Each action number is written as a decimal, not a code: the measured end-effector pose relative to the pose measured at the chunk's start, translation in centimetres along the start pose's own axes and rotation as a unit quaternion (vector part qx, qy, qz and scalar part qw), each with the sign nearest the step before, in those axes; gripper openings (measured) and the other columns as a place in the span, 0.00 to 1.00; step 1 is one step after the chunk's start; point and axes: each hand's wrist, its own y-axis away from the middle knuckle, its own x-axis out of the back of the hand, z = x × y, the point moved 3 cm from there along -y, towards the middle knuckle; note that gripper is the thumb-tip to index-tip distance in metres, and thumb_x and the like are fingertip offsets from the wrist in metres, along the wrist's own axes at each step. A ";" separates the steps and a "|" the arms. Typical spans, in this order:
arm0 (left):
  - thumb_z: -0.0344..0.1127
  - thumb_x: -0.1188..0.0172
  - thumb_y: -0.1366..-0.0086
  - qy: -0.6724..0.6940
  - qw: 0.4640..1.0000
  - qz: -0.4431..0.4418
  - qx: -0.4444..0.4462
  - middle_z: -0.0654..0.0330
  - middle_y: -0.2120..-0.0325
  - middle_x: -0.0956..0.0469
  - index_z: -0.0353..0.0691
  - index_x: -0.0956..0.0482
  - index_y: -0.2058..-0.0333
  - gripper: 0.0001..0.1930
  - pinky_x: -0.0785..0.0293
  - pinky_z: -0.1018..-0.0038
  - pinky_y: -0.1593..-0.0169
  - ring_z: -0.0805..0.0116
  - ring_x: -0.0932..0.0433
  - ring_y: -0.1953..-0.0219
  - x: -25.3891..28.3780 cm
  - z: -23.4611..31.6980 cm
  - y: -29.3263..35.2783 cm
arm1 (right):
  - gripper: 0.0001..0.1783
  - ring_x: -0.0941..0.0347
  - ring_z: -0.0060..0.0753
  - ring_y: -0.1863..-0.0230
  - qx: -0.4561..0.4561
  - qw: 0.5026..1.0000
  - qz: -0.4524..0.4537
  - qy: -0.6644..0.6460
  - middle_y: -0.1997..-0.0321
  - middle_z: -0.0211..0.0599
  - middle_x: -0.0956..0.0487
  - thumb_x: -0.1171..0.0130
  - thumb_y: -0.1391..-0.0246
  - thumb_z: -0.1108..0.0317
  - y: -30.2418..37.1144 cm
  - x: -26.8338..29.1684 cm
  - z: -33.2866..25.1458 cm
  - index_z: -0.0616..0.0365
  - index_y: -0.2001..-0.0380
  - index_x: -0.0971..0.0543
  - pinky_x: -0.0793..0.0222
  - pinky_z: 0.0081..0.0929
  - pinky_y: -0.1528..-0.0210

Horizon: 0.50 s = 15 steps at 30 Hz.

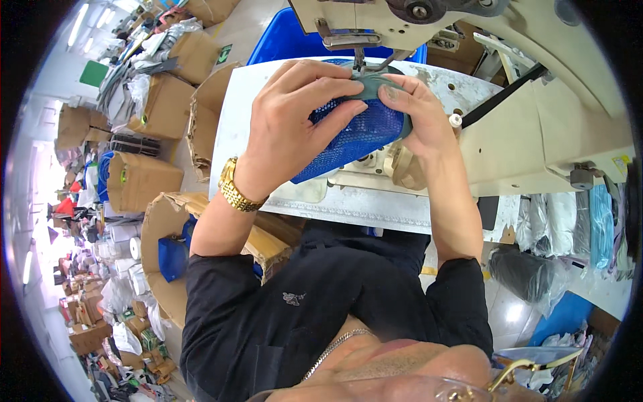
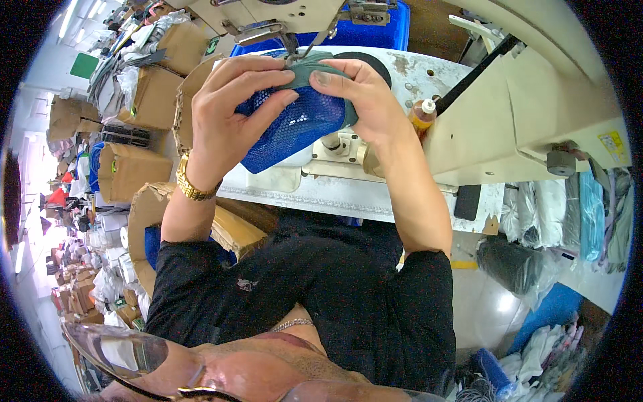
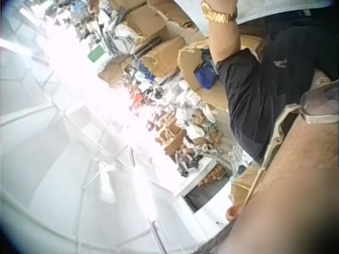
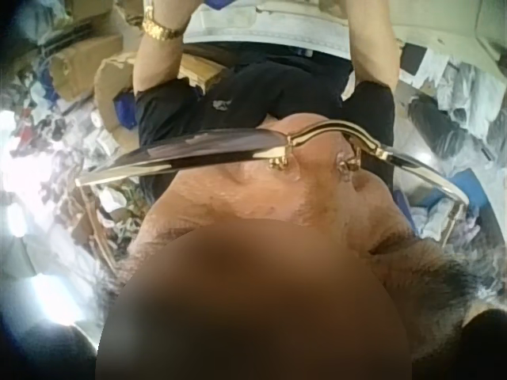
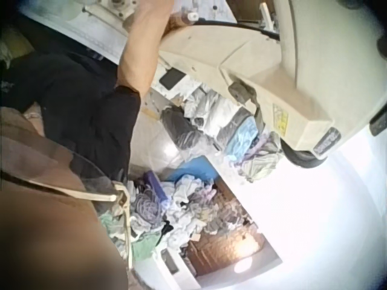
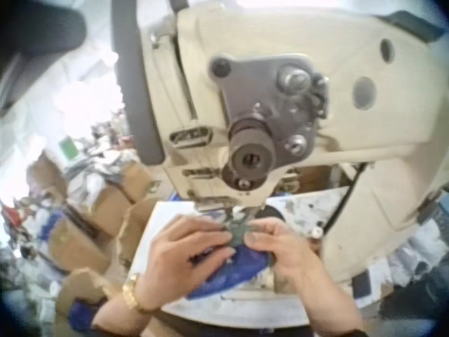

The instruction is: Sewing patches onto blue mesh caps using an industrial sewing machine.

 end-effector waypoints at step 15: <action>0.31 0.28 0.54 -0.028 0.993 0.058 -0.098 0.60 0.63 0.20 0.40 0.16 0.69 0.11 0.25 0.64 0.49 0.60 0.21 0.56 -1.1 -1.8 0.8 | 0.11 0.27 0.12 0.68 0.068 0.985 0.049 0.152 0.67 0.28 0.19 0.39 0.48 0.72 0.5 -1.3 -0.8 0.64 0.61 0.20 0.31 0.11 0.65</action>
